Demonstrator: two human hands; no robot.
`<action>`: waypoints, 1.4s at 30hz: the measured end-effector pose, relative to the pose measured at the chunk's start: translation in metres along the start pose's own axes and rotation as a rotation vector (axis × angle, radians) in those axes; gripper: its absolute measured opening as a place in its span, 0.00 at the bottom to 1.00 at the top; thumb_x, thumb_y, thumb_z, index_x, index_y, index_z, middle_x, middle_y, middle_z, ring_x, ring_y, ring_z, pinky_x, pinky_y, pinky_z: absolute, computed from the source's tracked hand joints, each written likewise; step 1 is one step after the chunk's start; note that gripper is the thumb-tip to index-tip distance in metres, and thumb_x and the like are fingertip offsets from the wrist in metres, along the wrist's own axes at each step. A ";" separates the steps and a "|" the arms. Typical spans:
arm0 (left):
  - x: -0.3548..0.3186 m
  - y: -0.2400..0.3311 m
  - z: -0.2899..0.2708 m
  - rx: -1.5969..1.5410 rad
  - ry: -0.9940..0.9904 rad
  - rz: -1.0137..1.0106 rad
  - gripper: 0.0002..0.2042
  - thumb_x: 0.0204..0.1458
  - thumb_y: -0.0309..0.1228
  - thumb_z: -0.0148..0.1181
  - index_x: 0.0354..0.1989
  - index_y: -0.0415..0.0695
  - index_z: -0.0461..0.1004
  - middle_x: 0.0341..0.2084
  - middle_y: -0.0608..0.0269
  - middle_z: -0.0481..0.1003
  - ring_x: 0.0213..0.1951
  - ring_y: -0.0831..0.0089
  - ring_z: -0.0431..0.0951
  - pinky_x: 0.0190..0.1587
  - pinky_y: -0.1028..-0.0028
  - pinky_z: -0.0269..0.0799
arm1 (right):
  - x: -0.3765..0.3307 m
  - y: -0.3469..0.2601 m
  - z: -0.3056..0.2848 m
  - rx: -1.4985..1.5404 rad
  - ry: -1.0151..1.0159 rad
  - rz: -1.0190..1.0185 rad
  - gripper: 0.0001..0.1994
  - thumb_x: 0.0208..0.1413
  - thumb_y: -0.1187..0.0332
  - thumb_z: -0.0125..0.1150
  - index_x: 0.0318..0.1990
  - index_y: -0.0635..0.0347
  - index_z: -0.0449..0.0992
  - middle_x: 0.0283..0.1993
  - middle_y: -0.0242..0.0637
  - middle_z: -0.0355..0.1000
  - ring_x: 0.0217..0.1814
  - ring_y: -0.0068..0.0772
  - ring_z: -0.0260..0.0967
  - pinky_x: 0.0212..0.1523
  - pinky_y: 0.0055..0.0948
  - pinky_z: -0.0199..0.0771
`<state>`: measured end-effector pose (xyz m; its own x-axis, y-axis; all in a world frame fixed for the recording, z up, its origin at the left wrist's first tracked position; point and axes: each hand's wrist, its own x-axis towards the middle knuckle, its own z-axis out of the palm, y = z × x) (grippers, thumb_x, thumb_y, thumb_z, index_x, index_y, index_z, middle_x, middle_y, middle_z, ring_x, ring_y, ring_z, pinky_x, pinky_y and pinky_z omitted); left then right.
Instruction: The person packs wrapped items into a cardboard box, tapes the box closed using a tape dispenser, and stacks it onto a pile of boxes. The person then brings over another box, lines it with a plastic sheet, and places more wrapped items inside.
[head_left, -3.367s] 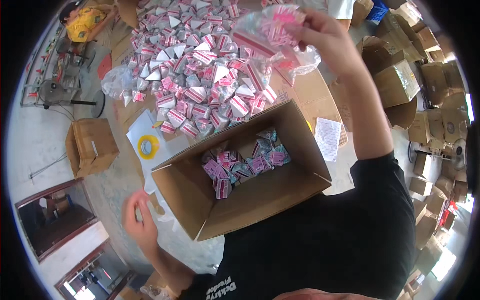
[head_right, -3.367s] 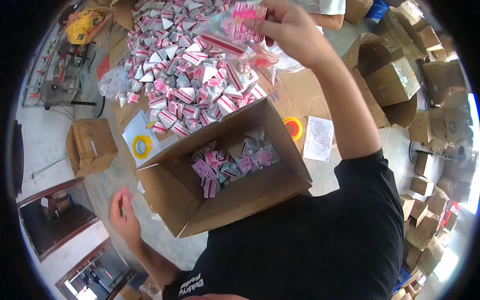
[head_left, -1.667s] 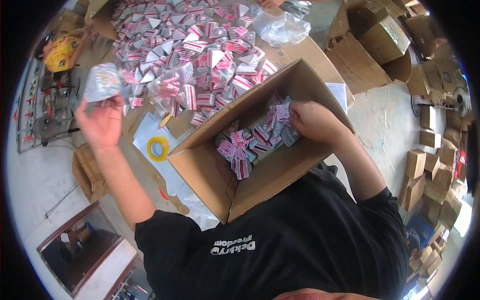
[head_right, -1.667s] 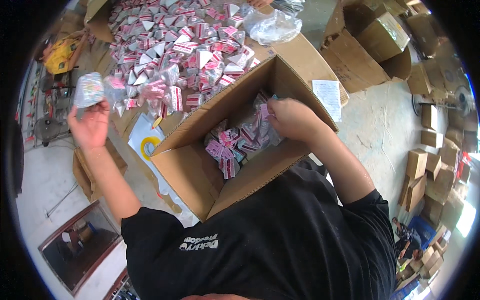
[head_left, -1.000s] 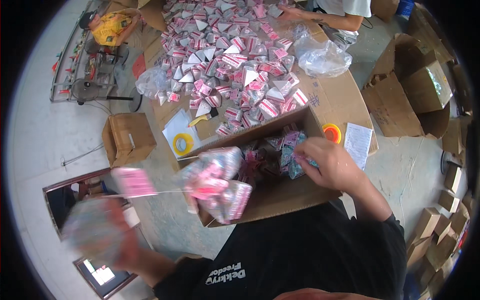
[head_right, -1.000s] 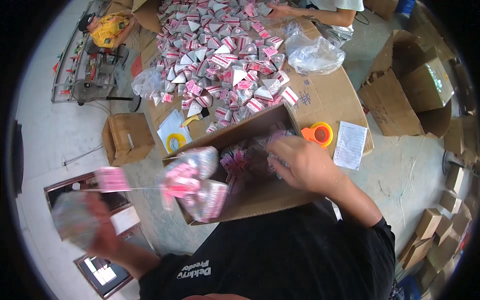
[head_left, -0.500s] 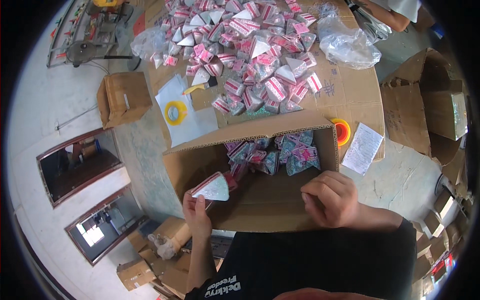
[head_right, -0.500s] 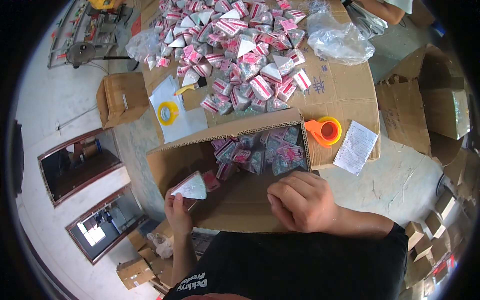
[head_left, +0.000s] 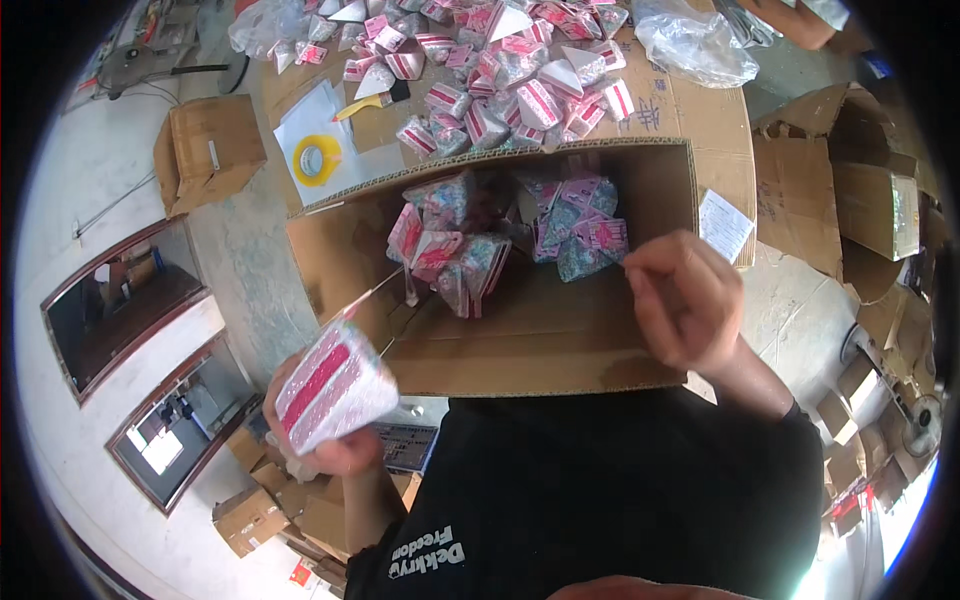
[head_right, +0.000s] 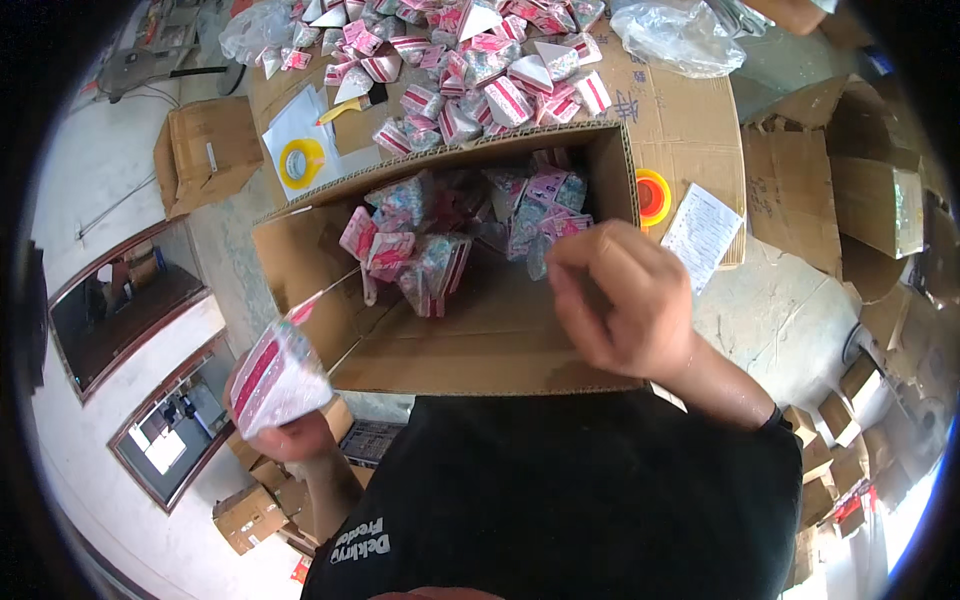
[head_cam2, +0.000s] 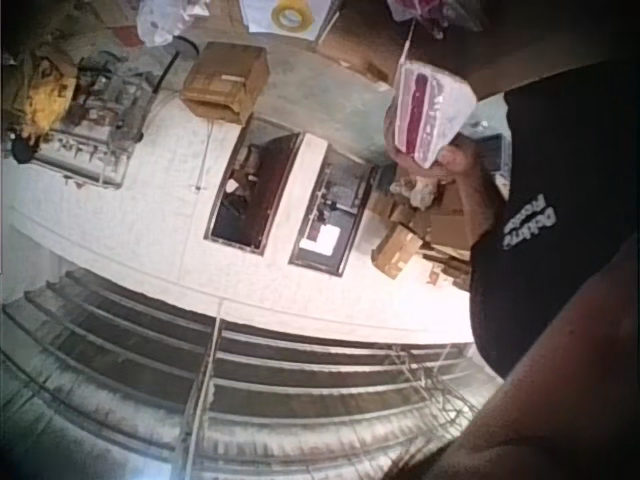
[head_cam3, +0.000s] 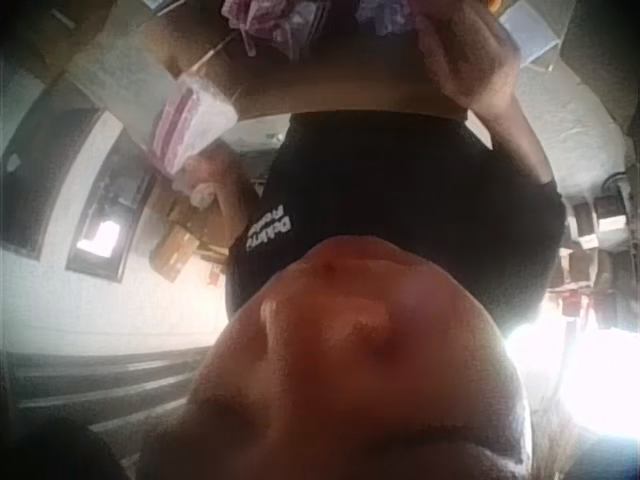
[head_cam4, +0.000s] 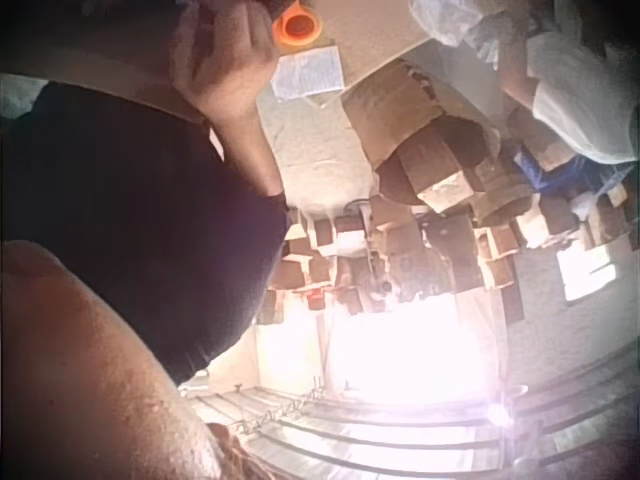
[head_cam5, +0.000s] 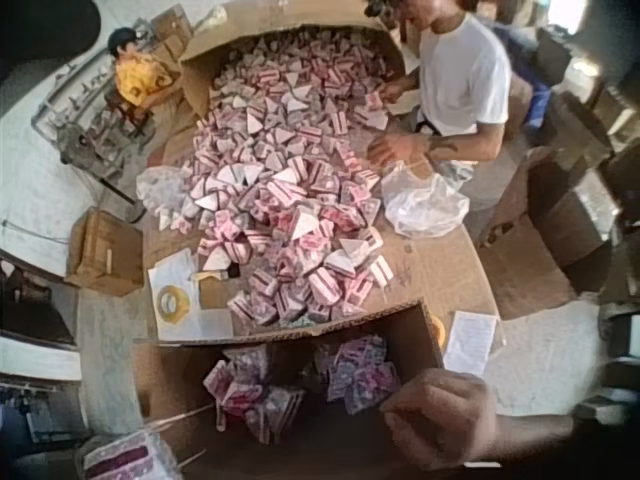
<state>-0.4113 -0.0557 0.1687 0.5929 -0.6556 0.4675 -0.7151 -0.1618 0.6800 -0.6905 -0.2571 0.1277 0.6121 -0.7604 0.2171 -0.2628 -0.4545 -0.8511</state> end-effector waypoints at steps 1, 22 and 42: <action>0.003 -0.002 -0.009 -0.032 -0.153 -0.003 0.35 0.55 0.56 0.45 0.49 0.28 0.69 0.42 0.44 0.74 0.43 0.57 0.77 0.48 0.62 0.73 | 0.001 -0.002 0.000 0.002 0.006 0.021 0.06 0.46 0.81 0.61 0.33 0.66 0.75 0.30 0.43 0.73 0.30 0.41 0.73 0.30 0.31 0.72; 0.004 -0.292 -0.084 0.140 -0.663 -0.188 0.21 0.55 0.37 0.63 0.52 0.36 0.71 0.48 0.45 0.74 0.51 0.52 0.73 0.54 0.60 0.68 | -0.034 -0.145 0.156 -0.391 -0.275 0.252 0.17 0.51 0.61 0.68 0.44 0.61 0.75 0.39 0.42 0.75 0.43 0.48 0.73 0.46 0.40 0.73; 0.013 -0.327 -0.102 -0.157 -0.447 -0.136 0.08 0.53 0.30 0.63 0.38 0.41 0.74 0.39 0.53 0.75 0.43 0.57 0.75 0.45 0.64 0.71 | -0.016 -0.218 0.324 -0.083 -0.312 -0.012 0.24 0.52 0.66 0.68 0.54 0.66 0.69 0.54 0.50 0.69 0.54 0.52 0.70 0.54 0.39 0.72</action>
<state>-0.1319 0.0644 0.0101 0.4357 -0.8941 0.1042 -0.5574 -0.1771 0.8111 -0.4011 0.0049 0.1550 0.8111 -0.5819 0.0595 -0.3062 -0.5091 -0.8044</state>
